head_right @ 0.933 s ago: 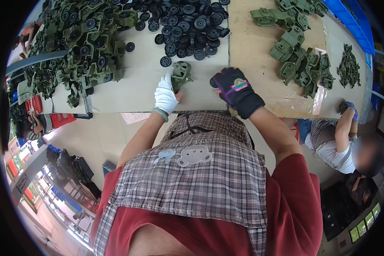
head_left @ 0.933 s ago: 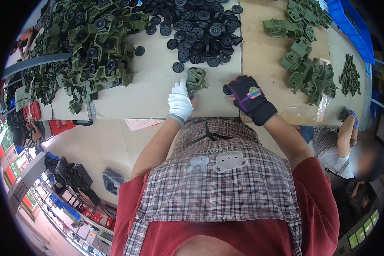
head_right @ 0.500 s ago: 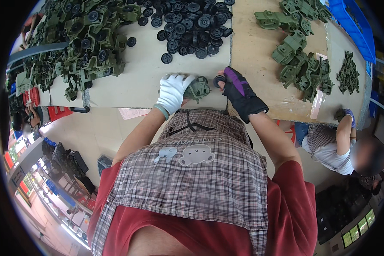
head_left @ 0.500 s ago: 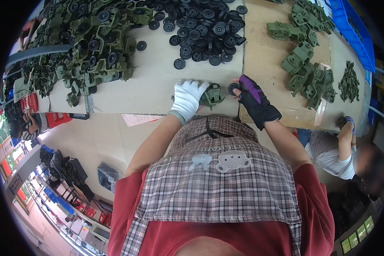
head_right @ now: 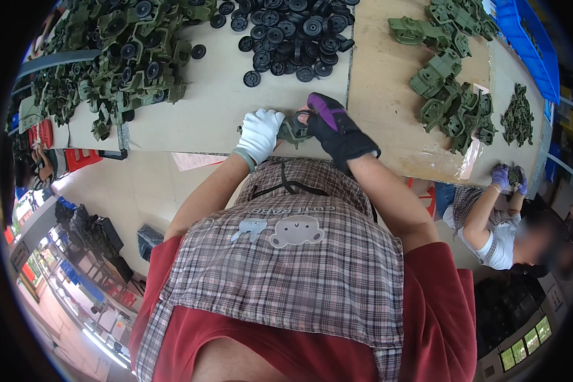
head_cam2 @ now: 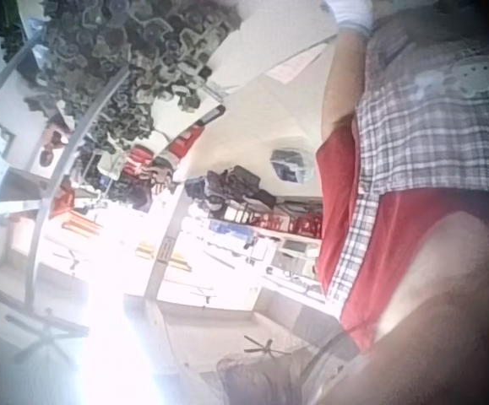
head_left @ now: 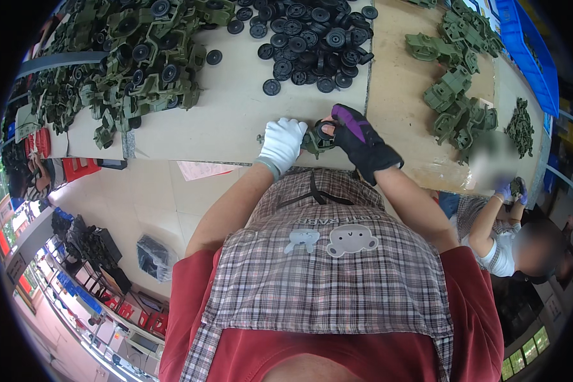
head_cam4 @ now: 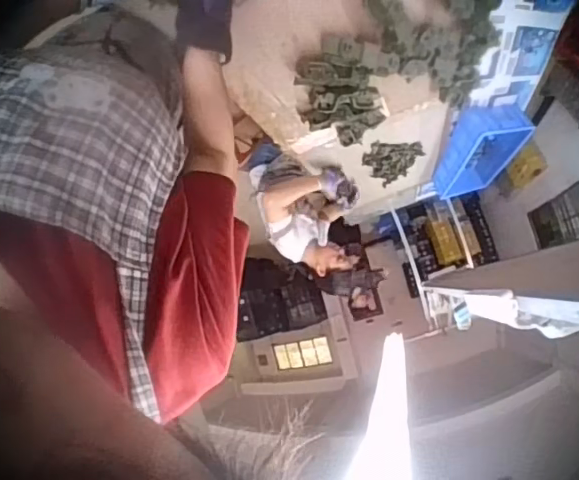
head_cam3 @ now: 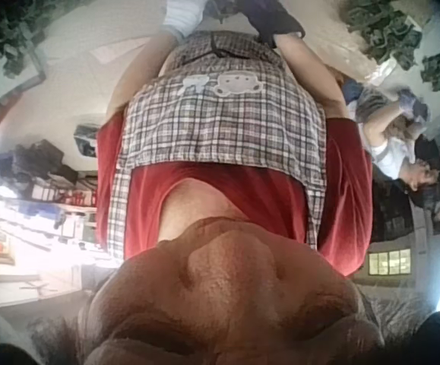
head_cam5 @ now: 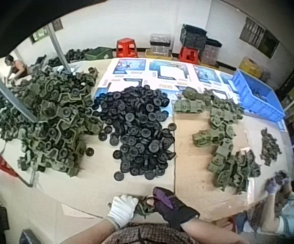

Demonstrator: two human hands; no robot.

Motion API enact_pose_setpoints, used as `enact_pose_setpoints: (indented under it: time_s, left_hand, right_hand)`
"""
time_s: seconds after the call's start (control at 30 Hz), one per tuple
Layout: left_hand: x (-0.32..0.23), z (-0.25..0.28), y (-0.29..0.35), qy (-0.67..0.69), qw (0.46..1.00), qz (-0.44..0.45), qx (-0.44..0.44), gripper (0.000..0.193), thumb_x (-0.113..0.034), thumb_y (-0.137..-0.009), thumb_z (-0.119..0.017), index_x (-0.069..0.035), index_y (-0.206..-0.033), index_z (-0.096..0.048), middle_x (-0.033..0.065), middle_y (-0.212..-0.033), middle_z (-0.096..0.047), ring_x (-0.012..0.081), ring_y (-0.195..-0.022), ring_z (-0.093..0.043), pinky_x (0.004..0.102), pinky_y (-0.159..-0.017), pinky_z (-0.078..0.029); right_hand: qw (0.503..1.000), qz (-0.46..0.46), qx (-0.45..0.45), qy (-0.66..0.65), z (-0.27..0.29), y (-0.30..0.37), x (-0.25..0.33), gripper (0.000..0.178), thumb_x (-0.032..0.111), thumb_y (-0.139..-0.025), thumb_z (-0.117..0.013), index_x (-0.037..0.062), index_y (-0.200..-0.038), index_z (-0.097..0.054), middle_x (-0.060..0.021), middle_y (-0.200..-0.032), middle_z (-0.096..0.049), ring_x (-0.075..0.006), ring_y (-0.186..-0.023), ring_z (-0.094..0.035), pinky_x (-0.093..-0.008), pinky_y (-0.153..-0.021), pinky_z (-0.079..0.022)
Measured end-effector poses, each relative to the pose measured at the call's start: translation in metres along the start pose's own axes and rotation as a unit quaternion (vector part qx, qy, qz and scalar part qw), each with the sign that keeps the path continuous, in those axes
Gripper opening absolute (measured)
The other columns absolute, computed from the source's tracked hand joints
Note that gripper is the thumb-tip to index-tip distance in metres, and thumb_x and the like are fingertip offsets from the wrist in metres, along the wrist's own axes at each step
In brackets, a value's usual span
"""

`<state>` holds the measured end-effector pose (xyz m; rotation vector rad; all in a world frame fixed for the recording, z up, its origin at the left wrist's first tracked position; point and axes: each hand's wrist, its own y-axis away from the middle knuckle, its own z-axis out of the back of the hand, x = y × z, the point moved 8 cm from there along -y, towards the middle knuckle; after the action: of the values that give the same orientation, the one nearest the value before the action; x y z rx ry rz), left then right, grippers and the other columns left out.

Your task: Assemble green plastic toy military vehicles by attaching wheels.

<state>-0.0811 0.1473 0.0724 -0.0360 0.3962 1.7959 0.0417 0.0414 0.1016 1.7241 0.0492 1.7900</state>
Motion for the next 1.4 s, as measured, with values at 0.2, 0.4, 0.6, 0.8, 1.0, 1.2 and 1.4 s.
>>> enact_pose_setpoints:
  time_s: [0.2, 0.4, 0.6, 0.8, 1.0, 1.2, 1.4]
  left_hand:
    - [-0.003, 0.002, -0.002, 0.01, 0.998, -0.05, 0.028, 0.039, -0.022, -0.071, -0.088, -0.011, -0.101, -0.066, 0.009, -0.096, -0.07, 0.0325, -0.094, -0.071, 0.0468, -0.078, -0.056]
    - [-0.01, 0.001, -0.007, -0.003, 0.997, -0.068, 0.024, 0.038, -0.023, -0.071, -0.087, -0.011, -0.1, -0.066, 0.0104, -0.098, -0.072, 0.032, -0.096, -0.071, 0.0473, -0.079, -0.055]
    - [-0.003, -0.014, 0.008, -0.019, 0.997, -0.068, -0.023, 0.026, -0.017, -0.08, -0.069, -0.012, -0.103, -0.061, 0.0089, -0.102, -0.065, 0.0298, -0.097, -0.065, 0.0487, -0.076, -0.048]
    - [0.002, -0.031, 0.006, -0.016, 0.992, -0.116, -0.053, 0.039, -0.022, -0.077, -0.076, -0.008, -0.109, -0.058, 0.0115, -0.1, -0.064, 0.034, -0.095, -0.064, 0.049, -0.08, -0.048]
    - [-0.006, -0.001, 0.003, 0.058, 0.987, -0.129, -0.082, 0.035, -0.026, -0.079, -0.079, -0.008, -0.102, -0.061, 0.0118, -0.097, -0.065, 0.0321, -0.091, -0.065, 0.0498, -0.077, -0.049]
    - [-0.003, -0.023, 0.003, 0.052, 0.99, -0.118, -0.064, 0.04, -0.033, -0.081, -0.078, -0.007, -0.106, -0.061, 0.0118, -0.105, -0.064, 0.0341, -0.099, -0.062, 0.0501, -0.083, -0.046]
    - [0.0, -0.025, 0.009, 0.064, 0.991, -0.108, -0.048, 0.057, -0.033, -0.074, -0.084, -0.003, -0.115, -0.058, 0.0152, -0.118, -0.061, 0.037, -0.114, -0.056, 0.0526, -0.092, -0.043]
  right_hand:
    - [0.993, 0.042, -0.064, 0.094, 0.002, 0.012, -0.008, 0.029, 0.019, -0.094, -0.074, 0.0024, -0.117, -0.069, -0.0172, -0.11, -0.072, -0.0344, -0.101, -0.071, -0.0442, -0.089, -0.056]
    - [0.924, 0.261, -0.086, 0.265, 0.006, -0.032, 0.034, 0.027, 0.017, -0.09, -0.07, 0.0052, -0.114, -0.071, -0.0176, -0.105, -0.071, -0.0349, -0.095, -0.071, -0.0467, -0.085, -0.056]
    - [0.884, 0.226, 0.009, 0.41, -0.052, -0.048, 0.025, 0.037, 0.027, -0.082, -0.07, 0.0093, -0.115, -0.07, -0.0198, -0.105, -0.072, -0.0406, -0.098, -0.069, -0.0517, -0.088, -0.054]
    - [0.898, 0.143, -0.133, 0.396, -0.025, -0.036, 0.031, 0.038, 0.028, -0.076, -0.076, 0.0081, -0.107, -0.068, -0.0187, -0.105, -0.072, -0.0394, -0.1, -0.069, -0.0507, -0.09, -0.054]
    - [0.907, 0.102, 0.023, 0.408, -0.034, -0.045, 0.04, 0.038, 0.03, -0.076, -0.08, 0.0079, -0.104, -0.069, -0.0192, -0.105, -0.07, -0.0397, -0.103, -0.069, -0.0503, -0.092, -0.054]
    - [0.912, 0.074, -0.052, 0.401, -0.007, -0.037, 0.039, 0.044, 0.031, -0.078, -0.08, 0.0015, -0.107, -0.068, -0.0211, -0.104, -0.07, -0.044, -0.104, -0.067, -0.0531, -0.091, -0.053]
    - [0.901, 0.023, -0.064, 0.429, 0.067, -0.011, 0.033, 0.044, 0.031, -0.078, -0.08, 0.0011, -0.107, -0.067, -0.0216, -0.103, -0.07, -0.0438, -0.103, -0.067, -0.0529, -0.09, -0.053]
